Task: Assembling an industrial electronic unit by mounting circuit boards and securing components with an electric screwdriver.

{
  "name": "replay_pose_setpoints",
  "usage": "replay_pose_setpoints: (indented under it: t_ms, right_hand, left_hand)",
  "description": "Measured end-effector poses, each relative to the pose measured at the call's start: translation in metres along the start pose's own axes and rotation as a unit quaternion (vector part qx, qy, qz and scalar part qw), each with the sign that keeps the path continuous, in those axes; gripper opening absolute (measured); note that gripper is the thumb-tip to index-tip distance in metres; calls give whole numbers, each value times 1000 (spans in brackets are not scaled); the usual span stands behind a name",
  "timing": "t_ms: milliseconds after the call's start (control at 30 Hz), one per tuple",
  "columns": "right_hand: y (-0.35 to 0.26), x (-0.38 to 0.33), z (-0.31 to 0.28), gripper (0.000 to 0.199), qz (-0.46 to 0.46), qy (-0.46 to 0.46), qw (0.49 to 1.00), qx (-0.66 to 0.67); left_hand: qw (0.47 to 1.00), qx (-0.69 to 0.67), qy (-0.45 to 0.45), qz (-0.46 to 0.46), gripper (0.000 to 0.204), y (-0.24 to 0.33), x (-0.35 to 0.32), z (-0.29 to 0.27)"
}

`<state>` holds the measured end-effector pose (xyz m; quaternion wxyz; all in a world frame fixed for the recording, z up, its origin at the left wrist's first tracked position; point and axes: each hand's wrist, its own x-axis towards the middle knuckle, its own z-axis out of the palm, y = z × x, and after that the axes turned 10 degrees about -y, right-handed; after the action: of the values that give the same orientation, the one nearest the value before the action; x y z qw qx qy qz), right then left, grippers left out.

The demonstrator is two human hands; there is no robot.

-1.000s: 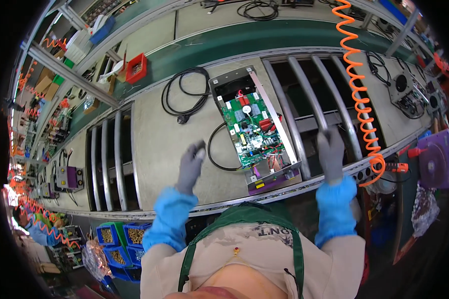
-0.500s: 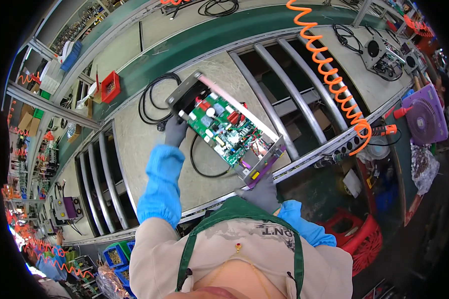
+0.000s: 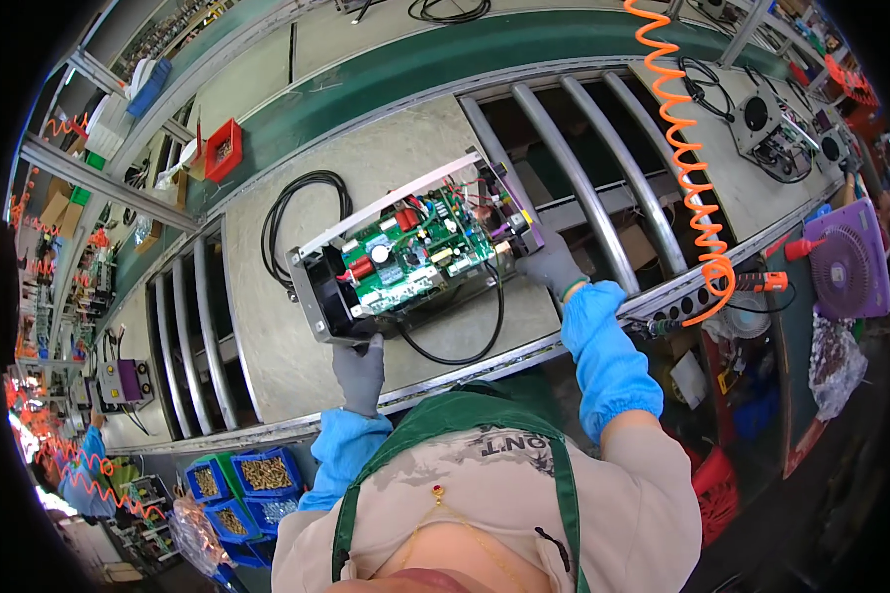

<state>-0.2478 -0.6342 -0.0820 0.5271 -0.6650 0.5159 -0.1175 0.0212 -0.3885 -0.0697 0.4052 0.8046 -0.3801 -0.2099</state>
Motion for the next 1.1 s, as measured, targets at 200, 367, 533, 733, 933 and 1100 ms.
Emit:
replay_pose_setpoints:
  t_ms: [200,367,533,733,933,1100]
  right_hand:
    - [15,-52,-29,59,-123,-33,889,-439]
    - [41,-120,-102,58,192,-102,820,-529]
    - [62,-123,-107,56,242,-255,720,-598]
    - [30,-118,-111,44,189,-314,662,-653]
    - [-118,-170,-51,42,-11,-332,647,-687]
    - [-138,-185,18,44,-239,-291,771,-513]
  left_hand:
    - [986,-159,-31,-45,33,13,-7,-2]
    - [977,-181,-25,-108,35,10,-48,-2]
    - [966,-161,-188,-78,33,11,-65,16]
    - [954,-72,-292,-3,35,26,-78,13]
    - [916,-85,-367,136,46,41,-91,12]
    - [939,85,-318,98,48,69,-102,-9]
